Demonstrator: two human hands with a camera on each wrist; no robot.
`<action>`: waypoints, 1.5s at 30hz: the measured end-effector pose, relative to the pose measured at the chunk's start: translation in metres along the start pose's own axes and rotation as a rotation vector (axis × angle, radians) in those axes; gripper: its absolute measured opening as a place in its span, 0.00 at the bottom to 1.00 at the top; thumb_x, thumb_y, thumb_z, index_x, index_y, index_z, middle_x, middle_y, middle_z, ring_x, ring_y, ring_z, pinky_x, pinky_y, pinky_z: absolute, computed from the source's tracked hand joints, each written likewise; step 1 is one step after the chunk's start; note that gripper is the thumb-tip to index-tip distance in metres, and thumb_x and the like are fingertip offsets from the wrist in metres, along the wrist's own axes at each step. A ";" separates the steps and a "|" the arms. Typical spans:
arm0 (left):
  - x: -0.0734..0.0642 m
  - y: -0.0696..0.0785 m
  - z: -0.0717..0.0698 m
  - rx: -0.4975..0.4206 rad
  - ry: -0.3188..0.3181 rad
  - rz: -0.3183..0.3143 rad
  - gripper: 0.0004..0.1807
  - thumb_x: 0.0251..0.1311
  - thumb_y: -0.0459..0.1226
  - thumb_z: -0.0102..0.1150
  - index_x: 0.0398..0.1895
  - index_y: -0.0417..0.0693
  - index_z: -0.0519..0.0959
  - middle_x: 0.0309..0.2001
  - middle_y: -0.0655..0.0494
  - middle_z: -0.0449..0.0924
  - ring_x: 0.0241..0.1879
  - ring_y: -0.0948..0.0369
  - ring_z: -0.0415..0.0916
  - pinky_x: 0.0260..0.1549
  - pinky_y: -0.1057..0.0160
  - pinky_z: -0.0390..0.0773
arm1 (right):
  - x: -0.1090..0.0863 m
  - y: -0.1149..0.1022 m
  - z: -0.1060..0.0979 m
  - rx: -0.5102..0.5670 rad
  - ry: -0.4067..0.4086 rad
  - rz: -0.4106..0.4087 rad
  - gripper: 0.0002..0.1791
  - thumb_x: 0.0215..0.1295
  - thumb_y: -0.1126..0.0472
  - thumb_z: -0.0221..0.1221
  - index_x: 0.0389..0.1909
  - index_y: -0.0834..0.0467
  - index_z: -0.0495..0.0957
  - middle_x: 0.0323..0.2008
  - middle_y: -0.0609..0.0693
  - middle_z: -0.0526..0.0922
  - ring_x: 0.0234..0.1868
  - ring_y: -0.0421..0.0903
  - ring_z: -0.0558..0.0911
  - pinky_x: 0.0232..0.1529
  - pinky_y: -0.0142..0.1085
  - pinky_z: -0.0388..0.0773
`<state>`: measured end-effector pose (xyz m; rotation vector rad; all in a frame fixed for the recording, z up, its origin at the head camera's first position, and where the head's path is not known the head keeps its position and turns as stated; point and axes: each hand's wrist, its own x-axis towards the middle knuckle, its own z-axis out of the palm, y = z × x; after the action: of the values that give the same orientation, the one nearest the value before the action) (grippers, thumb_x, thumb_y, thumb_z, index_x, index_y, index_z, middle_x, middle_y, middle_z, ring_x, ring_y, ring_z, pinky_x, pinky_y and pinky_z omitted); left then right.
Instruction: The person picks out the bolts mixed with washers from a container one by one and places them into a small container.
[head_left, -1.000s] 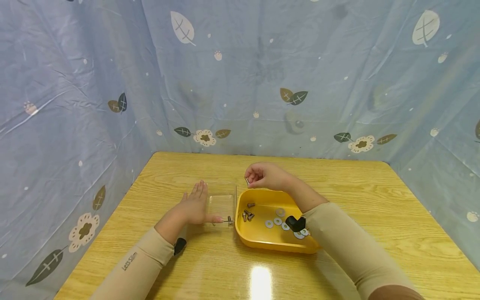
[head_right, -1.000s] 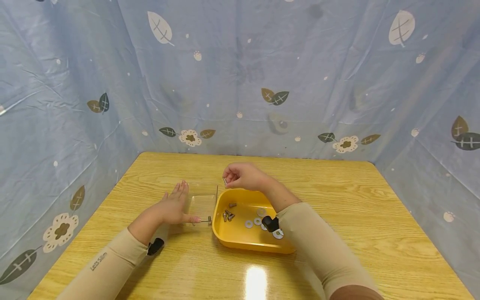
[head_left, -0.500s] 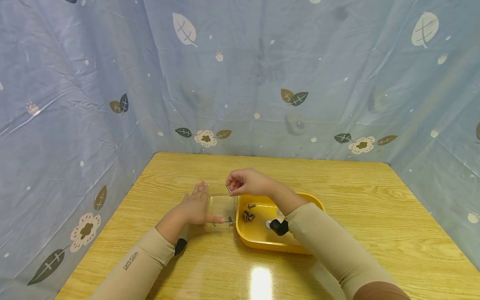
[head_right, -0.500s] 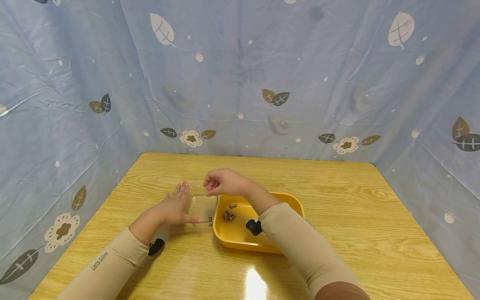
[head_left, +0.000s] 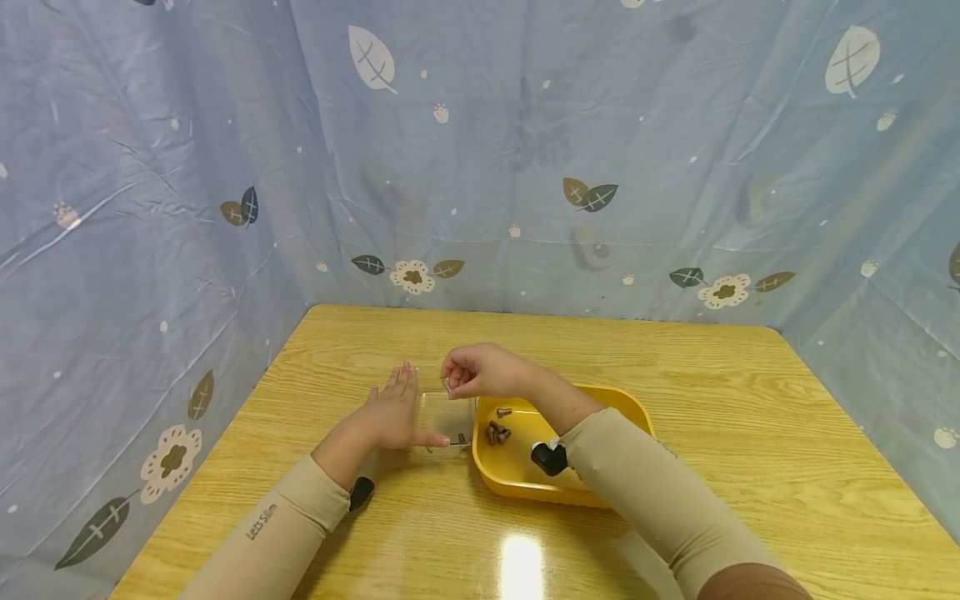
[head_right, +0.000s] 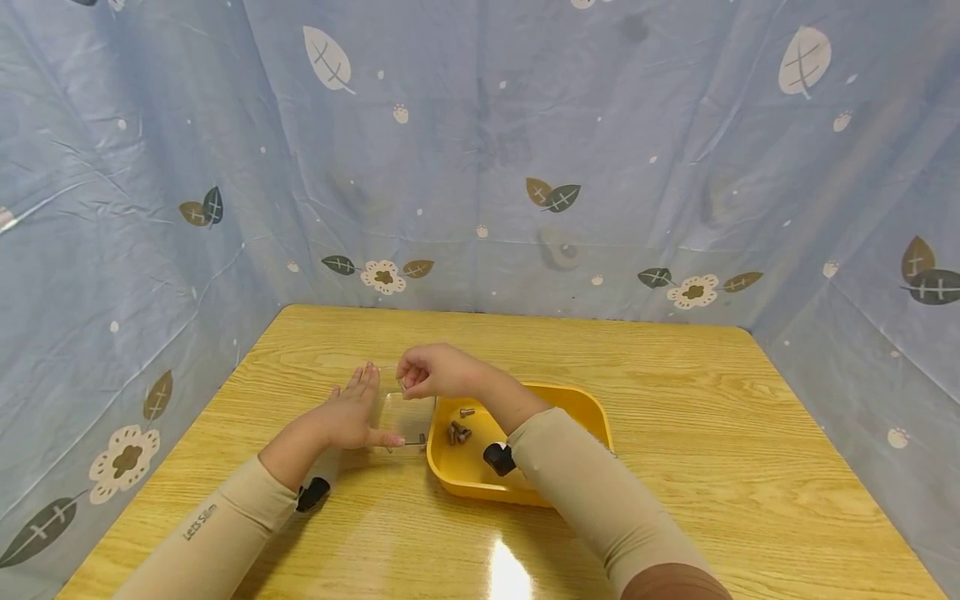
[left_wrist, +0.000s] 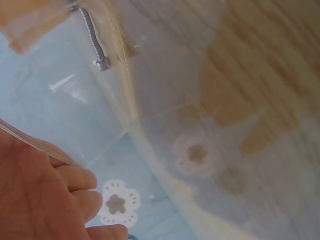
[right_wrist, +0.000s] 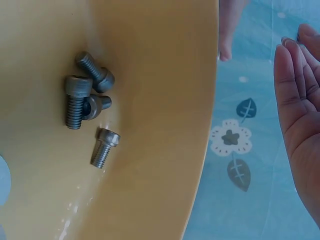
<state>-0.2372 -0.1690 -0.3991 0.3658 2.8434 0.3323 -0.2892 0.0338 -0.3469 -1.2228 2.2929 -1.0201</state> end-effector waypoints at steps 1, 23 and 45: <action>0.000 0.000 0.000 -0.004 0.002 0.003 0.71 0.37 0.73 0.54 0.69 0.33 0.33 0.70 0.38 0.27 0.70 0.46 0.27 0.60 0.36 0.40 | 0.000 0.000 0.000 0.003 -0.003 0.003 0.11 0.57 0.66 0.61 0.42 0.61 0.75 0.28 0.46 0.79 0.30 0.39 0.78 0.35 0.29 0.76; 0.000 0.008 -0.005 -0.009 -0.008 0.003 0.71 0.37 0.72 0.54 0.69 0.32 0.34 0.70 0.37 0.27 0.69 0.45 0.28 0.61 0.37 0.41 | -0.018 0.014 -0.012 0.010 0.024 0.009 0.11 0.59 0.65 0.60 0.44 0.57 0.76 0.30 0.45 0.80 0.32 0.40 0.79 0.37 0.32 0.76; 0.001 0.005 -0.001 -0.006 -0.011 -0.011 0.71 0.36 0.72 0.54 0.69 0.34 0.33 0.70 0.38 0.27 0.70 0.46 0.27 0.62 0.39 0.39 | -0.070 0.035 -0.042 0.061 0.093 0.065 0.12 0.60 0.64 0.59 0.45 0.58 0.76 0.31 0.47 0.80 0.35 0.45 0.79 0.38 0.34 0.77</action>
<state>-0.2375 -0.1643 -0.3968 0.3494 2.8324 0.3354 -0.2946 0.1222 -0.3465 -1.0906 2.3370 -1.1365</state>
